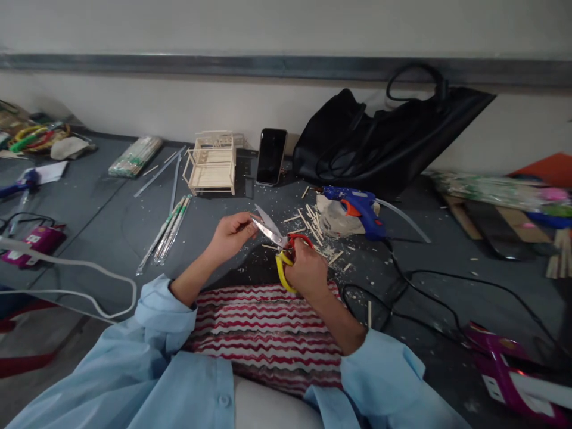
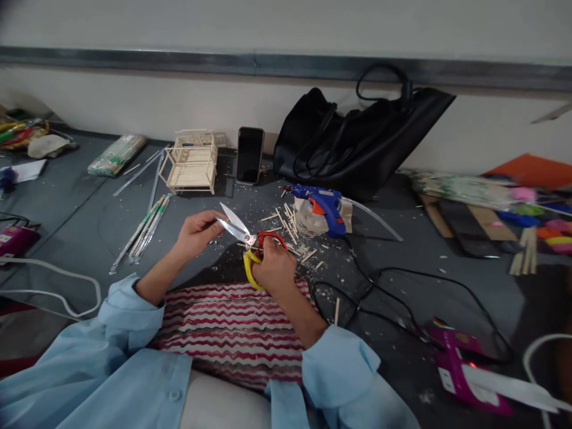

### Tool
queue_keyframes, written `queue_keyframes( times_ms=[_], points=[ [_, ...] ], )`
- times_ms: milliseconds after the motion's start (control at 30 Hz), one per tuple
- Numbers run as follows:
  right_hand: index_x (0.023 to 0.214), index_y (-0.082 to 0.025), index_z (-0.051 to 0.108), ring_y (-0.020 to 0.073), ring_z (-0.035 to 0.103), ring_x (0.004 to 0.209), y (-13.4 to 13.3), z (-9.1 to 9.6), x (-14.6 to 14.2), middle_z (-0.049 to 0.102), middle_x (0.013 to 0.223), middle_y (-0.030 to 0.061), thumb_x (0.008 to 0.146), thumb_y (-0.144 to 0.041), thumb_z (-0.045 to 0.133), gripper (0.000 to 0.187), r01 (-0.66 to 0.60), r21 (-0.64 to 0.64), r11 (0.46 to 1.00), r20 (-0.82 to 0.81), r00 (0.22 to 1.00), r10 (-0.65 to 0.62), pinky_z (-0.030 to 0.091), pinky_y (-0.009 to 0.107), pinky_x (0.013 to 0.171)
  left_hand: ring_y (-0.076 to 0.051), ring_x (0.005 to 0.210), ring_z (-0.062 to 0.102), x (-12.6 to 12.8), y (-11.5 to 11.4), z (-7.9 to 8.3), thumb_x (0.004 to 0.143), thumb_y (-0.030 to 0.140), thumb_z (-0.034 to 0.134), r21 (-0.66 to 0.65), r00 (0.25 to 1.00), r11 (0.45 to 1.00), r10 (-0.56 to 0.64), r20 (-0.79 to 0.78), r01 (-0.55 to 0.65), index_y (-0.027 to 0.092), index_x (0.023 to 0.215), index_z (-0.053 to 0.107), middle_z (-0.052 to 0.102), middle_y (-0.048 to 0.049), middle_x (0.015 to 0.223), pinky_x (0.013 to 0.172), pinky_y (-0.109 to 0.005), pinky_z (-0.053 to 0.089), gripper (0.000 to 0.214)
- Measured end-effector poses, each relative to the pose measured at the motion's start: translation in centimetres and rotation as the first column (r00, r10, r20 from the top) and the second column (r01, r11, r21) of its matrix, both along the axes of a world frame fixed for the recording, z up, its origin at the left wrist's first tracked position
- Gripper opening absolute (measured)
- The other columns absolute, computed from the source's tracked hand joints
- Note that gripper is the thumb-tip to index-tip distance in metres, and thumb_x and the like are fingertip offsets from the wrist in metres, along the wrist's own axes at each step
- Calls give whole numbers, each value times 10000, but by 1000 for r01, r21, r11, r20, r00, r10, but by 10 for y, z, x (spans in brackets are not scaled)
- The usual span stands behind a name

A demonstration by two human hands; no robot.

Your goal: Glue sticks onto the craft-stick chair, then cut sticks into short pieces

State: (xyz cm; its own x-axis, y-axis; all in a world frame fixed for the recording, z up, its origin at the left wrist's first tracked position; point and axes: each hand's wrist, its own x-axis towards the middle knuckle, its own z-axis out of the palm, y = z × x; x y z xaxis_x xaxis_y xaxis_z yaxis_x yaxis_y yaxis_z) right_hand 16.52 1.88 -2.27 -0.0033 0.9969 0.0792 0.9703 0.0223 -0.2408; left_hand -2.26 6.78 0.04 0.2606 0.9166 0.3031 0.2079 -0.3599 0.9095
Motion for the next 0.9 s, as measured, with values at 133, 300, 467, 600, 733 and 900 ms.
queue_keyframes(
  times_ms=[133, 300, 467, 600, 733, 900],
  points=[
    [905, -181, 579, 199, 606, 697, 0, 1, 0, 657, 724, 62, 742, -313, 527, 216, -12, -45, 999, -7, 1000, 11, 331, 272, 619, -101, 563, 504, -2, 1, 1, 818, 315, 561, 33, 999, 999, 6, -37, -5, 154, 825, 653, 593, 3, 630, 542, -217, 385, 186],
    [889, -192, 578, 186, 614, 711, 1, -1, 0, 673, 754, 54, 745, -285, 531, 177, -63, -86, 994, -100, 994, 55, 348, 259, 625, -117, 616, 514, -4, 4, -3, 822, 351, 556, 7, 999, 1000, -1, -36, 1, 150, 830, 657, 602, -12, 676, 563, -223, 397, 225],
    [925, -202, 578, 182, 624, 734, 1, 1, 0, 680, 773, 37, 738, -266, 546, 201, -91, -110, 990, -140, 987, 75, 353, 256, 637, -122, 637, 528, -4, 4, -5, 817, 352, 564, 19, 1000, 1000, -10, -16, 10, 152, 833, 660, 623, -18, 704, 583, -224, 399, 222],
    [915, -203, 574, 176, 629, 743, 1, 3, 1, 685, 785, 32, 743, -258, 551, 182, -100, -127, 987, -154, 985, 80, 363, 253, 647, -108, 595, 497, -4, 3, -1, 816, 332, 560, 51, 999, 999, 10, -50, -8, 148, 807, 657, 592, -2, 657, 572, -220, 383, 208],
    [900, -201, 572, 162, 635, 757, 0, 3, 0, 697, 825, 29, 749, -249, 554, 159, -109, -127, 986, -166, 982, 88, 375, 240, 659, -101, 577, 468, -3, 2, 2, 827, 341, 544, 76, 996, 997, 25, -80, -19, 147, 765, 641, 550, 12, 616, 563, -217, 368, 226],
    [926, -182, 576, 182, 641, 756, -1, 5, -3, 699, 837, 68, 788, -284, 532, 178, -82, -127, 988, -60, 995, 75, 380, 258, 657, -100, 555, 445, -2, 1, 1, 820, 338, 543, 95, 993, 994, 64, -100, -54, 149, 757, 638, 524, 20, 583, 544, -218, 355, 221]
  ],
)
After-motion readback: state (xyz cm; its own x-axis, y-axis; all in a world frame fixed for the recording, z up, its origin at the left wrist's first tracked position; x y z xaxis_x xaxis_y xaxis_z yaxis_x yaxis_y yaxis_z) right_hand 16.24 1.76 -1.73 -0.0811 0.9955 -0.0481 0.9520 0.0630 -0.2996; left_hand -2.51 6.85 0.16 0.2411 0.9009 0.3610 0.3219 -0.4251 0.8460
